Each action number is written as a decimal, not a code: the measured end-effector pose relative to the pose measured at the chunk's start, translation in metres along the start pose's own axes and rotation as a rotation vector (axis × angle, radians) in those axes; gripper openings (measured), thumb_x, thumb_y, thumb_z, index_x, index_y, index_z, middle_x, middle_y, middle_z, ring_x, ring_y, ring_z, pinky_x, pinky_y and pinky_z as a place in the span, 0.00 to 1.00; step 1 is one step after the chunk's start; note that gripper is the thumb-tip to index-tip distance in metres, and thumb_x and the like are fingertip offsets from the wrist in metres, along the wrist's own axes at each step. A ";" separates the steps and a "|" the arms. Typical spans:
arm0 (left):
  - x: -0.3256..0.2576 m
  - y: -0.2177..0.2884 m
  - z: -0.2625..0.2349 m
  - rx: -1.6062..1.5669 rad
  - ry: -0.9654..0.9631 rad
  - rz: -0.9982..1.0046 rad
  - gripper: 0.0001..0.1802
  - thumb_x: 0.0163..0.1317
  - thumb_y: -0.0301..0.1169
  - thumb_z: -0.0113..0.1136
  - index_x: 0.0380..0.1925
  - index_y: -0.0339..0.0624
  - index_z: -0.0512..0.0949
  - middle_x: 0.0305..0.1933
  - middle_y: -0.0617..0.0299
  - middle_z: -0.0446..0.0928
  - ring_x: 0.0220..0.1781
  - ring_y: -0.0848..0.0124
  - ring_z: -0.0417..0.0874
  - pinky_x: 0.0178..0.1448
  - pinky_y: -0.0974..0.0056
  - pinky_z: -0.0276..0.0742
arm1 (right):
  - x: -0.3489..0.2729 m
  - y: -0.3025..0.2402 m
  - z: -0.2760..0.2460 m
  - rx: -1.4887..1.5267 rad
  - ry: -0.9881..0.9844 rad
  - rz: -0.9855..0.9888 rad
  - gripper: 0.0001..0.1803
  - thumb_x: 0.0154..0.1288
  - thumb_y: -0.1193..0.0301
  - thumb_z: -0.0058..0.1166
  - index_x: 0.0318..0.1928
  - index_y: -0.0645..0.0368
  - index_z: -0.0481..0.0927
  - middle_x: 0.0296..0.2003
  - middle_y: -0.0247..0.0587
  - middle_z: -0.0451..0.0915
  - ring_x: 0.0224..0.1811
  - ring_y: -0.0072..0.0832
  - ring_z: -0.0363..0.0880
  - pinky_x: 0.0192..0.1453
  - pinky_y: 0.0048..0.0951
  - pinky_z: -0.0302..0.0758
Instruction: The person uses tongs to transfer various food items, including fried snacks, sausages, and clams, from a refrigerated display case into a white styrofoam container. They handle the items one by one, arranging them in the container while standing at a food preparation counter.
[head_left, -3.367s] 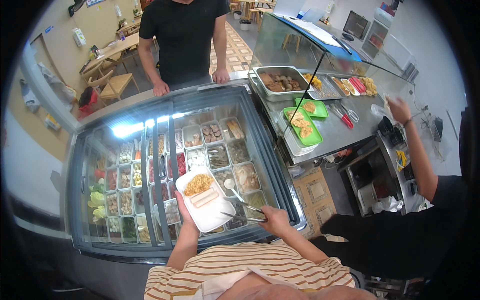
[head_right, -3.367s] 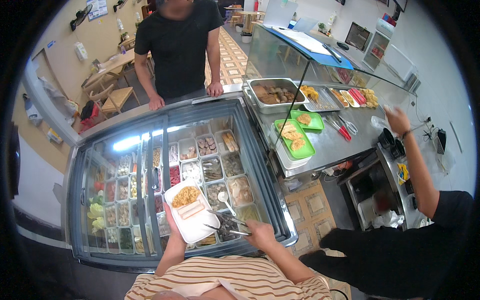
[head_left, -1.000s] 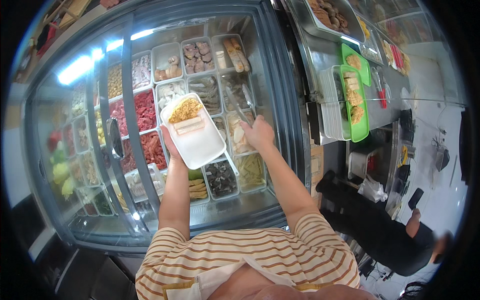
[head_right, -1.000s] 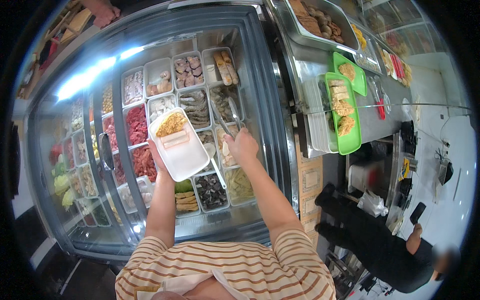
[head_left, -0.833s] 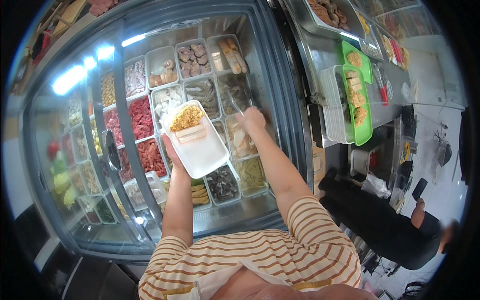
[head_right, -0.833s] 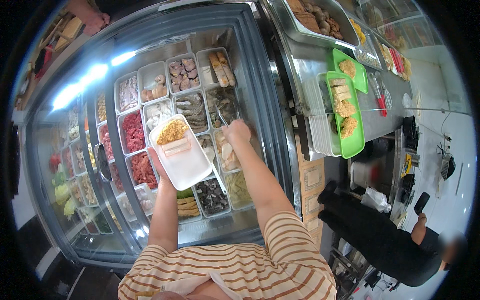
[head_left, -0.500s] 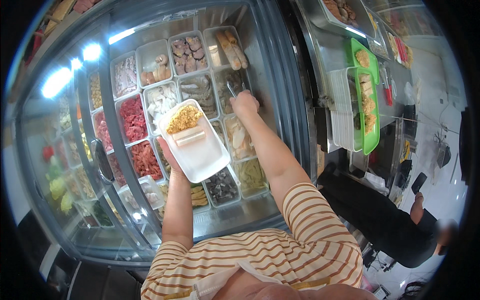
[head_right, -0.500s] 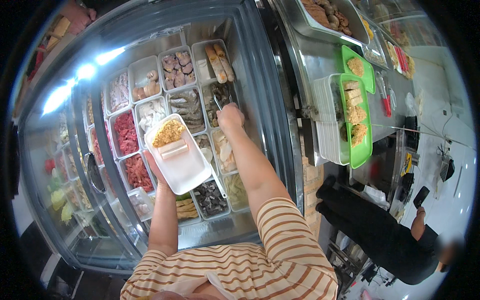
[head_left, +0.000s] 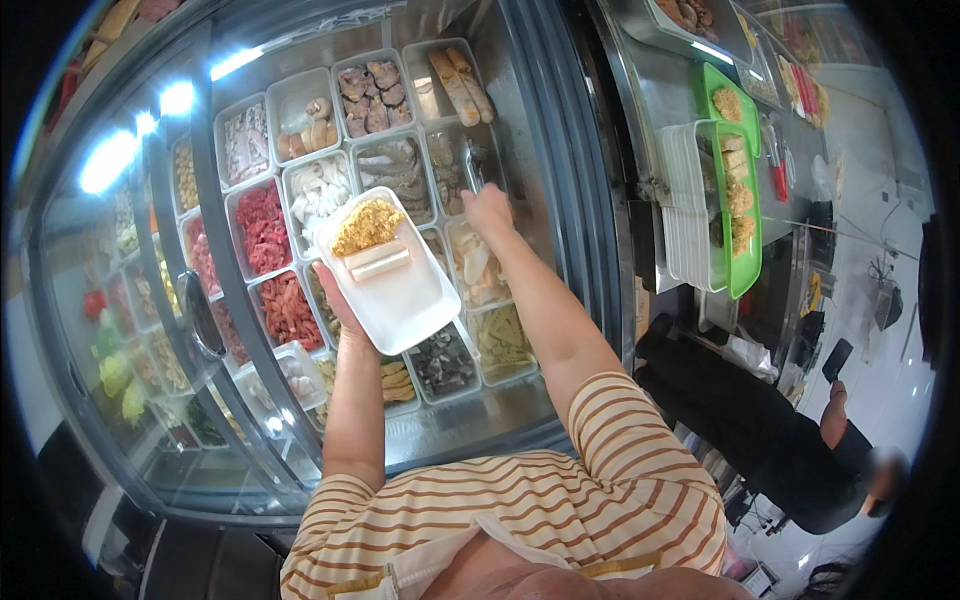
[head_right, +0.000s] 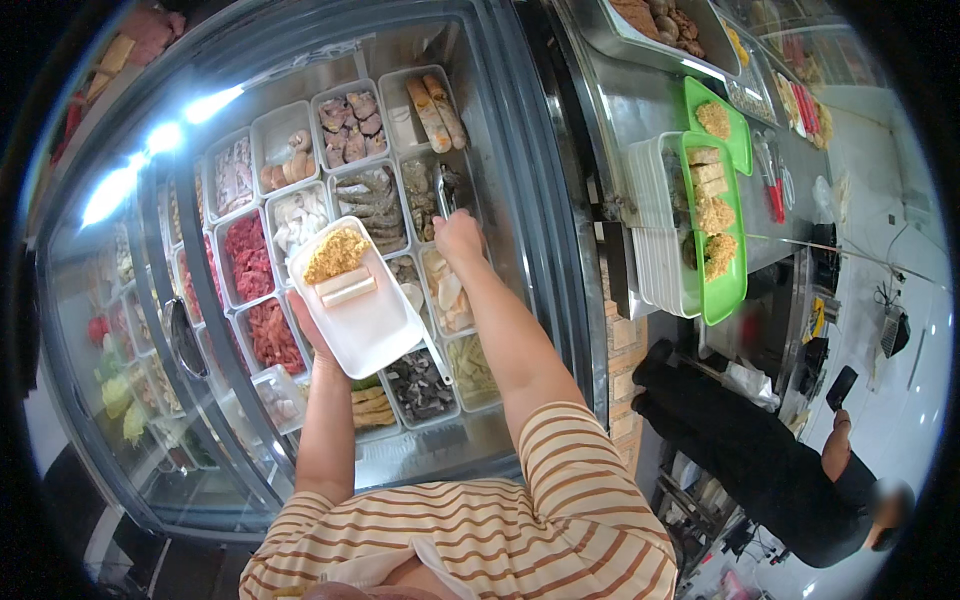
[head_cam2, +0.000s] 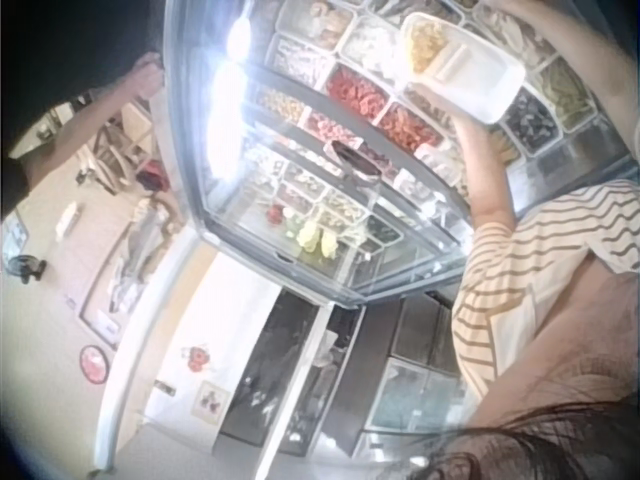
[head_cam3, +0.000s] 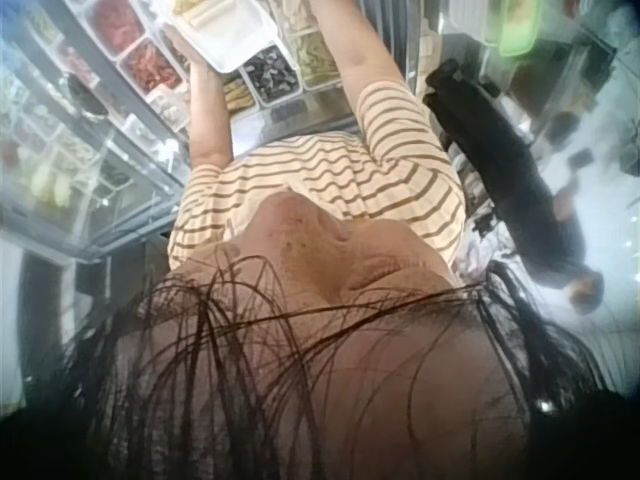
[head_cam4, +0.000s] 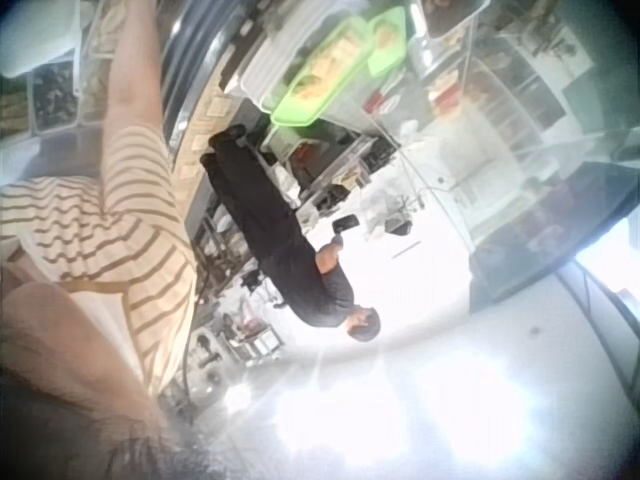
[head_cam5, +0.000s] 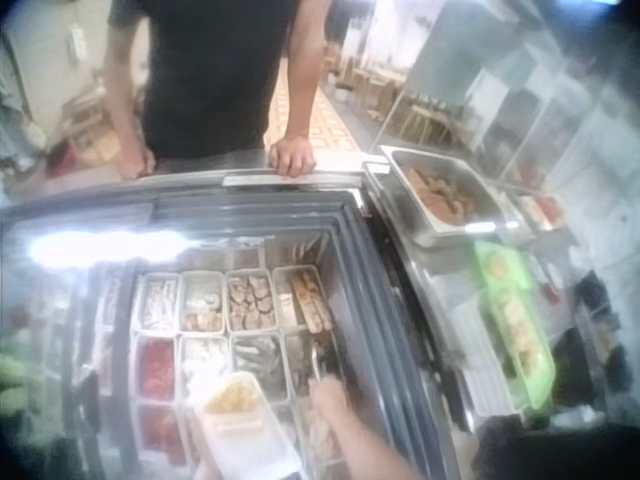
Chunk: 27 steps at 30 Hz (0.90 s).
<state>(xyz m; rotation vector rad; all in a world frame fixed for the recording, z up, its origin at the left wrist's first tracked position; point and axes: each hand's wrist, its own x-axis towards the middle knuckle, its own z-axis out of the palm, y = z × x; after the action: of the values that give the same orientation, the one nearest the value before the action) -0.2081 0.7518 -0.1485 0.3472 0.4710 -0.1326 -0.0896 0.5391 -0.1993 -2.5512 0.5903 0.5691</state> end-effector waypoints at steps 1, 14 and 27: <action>-0.001 0.001 0.003 0.010 0.017 0.003 0.47 0.61 0.71 0.37 0.68 0.47 0.58 0.65 0.54 0.66 0.62 0.56 0.72 0.64 0.51 0.70 | -0.005 0.005 -0.002 0.131 -0.052 0.034 0.26 0.64 0.55 0.54 0.41 0.72 0.74 0.35 0.58 0.82 0.38 0.45 0.84 0.42 0.44 0.78; 0.003 0.009 0.031 -0.031 -0.090 -0.059 0.48 0.61 0.70 0.37 0.68 0.43 0.58 0.66 0.49 0.66 0.63 0.50 0.71 0.66 0.47 0.69 | -0.108 0.016 -0.088 0.374 -0.133 -0.260 0.21 0.65 0.58 0.55 0.33 0.68 0.74 0.23 0.56 0.78 0.24 0.49 0.79 0.31 0.45 0.75; 0.005 0.024 0.045 0.013 -0.004 -0.036 0.47 0.60 0.70 0.40 0.66 0.44 0.62 0.61 0.50 0.70 0.59 0.53 0.74 0.64 0.49 0.70 | -0.196 0.017 -0.109 -0.099 -0.072 -0.654 0.26 0.64 0.49 0.54 0.42 0.61 0.66 0.28 0.51 0.79 0.26 0.50 0.80 0.27 0.46 0.75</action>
<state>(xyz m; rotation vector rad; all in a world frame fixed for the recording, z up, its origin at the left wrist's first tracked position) -0.1793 0.7576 -0.1062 0.3508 0.4729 -0.1710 -0.2279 0.5292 -0.0218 -2.5887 -0.3083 0.4508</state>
